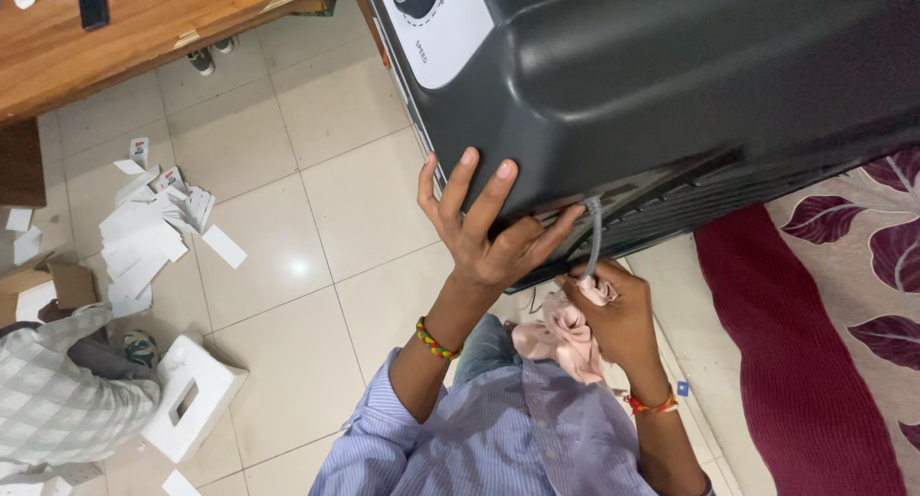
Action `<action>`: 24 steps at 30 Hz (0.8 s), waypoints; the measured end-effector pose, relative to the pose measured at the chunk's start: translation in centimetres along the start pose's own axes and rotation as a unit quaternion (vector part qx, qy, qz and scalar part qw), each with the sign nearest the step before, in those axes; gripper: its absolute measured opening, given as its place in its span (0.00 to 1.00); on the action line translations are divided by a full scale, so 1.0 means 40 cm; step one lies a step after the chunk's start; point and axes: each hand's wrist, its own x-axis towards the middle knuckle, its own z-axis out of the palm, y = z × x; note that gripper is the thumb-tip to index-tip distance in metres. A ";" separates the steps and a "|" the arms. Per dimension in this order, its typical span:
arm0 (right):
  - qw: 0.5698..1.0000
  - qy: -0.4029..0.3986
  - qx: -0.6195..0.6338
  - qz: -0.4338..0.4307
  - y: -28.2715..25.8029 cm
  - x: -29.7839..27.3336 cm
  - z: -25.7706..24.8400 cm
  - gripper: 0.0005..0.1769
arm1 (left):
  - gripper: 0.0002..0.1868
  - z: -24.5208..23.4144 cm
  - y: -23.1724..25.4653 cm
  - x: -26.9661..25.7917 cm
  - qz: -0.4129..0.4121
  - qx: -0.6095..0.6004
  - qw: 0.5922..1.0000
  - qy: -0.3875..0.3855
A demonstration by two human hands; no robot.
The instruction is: The person wipes the top, sides, and front of a Westel Thunder-24 commercial cooler using a pink cloth. They clean around the control knobs, the brand label, and the lower vents while sitting on the floor.
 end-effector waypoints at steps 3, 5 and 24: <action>0.986 -0.056 -0.092 0.131 0.076 -0.040 -0.006 0.13 | 0.27 0.005 0.004 -0.001 -0.007 -0.001 1.000 0.009; 0.973 -0.077 -0.136 0.167 0.154 -0.067 -0.005 0.14 | 0.26 0.012 0.005 -0.003 -0.007 -0.003 1.000 0.019; 0.913 0.007 0.058 0.405 0.742 -0.444 -0.022 0.11 | 0.26 -0.024 0.029 0.011 -0.034 -0.026 0.999 -0.031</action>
